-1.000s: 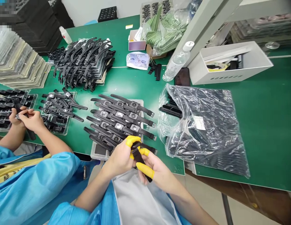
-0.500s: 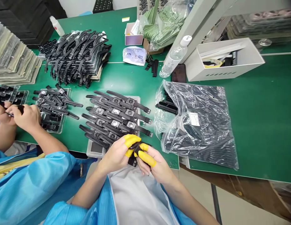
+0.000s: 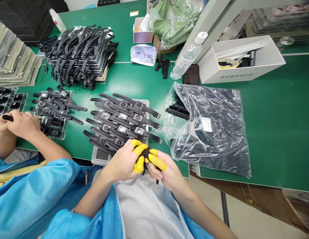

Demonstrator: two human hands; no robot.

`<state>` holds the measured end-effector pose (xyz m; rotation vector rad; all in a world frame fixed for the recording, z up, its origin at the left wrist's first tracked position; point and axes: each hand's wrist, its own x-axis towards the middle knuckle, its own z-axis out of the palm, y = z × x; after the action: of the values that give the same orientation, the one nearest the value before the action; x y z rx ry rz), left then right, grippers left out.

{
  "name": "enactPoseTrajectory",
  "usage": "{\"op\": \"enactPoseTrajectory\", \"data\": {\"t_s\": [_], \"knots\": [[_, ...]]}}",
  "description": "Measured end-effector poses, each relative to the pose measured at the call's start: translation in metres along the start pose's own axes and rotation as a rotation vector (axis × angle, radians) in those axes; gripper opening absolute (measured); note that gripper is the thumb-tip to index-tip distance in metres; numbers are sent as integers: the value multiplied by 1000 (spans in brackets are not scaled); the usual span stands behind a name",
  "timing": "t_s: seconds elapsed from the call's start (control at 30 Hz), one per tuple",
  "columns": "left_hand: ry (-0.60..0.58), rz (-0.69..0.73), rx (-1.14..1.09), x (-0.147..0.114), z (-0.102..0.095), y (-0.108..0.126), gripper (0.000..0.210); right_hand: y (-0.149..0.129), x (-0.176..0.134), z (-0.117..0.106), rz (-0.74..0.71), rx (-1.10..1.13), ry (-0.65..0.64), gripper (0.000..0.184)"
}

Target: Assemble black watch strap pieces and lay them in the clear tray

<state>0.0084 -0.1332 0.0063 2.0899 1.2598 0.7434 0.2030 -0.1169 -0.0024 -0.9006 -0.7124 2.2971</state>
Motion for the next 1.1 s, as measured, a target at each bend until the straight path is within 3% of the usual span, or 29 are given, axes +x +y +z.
{"op": "enactPoseTrajectory", "data": {"t_s": [0.2, 0.43, 0.7, 0.8, 0.93, 1.0, 1.1], "knots": [[21, 35, -86, -3, 0, 0, 49, 5, -1, 0, -24, 38, -26, 39], [-35, -4, -46, -5, -3, 0, 42, 8, -2, -3, -20, -124, -29, 44], [33, -2, -170, -15, -4, -3, 53, 11, -1, -3, -75, -153, -69, 45], [197, -46, -202, -20, 6, -6, 41, 12, 1, -2, -110, -192, -105, 51], [531, -54, -360, -21, 23, -3, 12, 5, 0, -2, -51, -330, -199, 51], [666, -104, -509, -18, 20, 3, 16, -3, -3, -3, 26, -387, -275, 51], [913, -227, -746, -13, 0, 8, 17, -17, -7, -12, 51, -556, -311, 44]]}}
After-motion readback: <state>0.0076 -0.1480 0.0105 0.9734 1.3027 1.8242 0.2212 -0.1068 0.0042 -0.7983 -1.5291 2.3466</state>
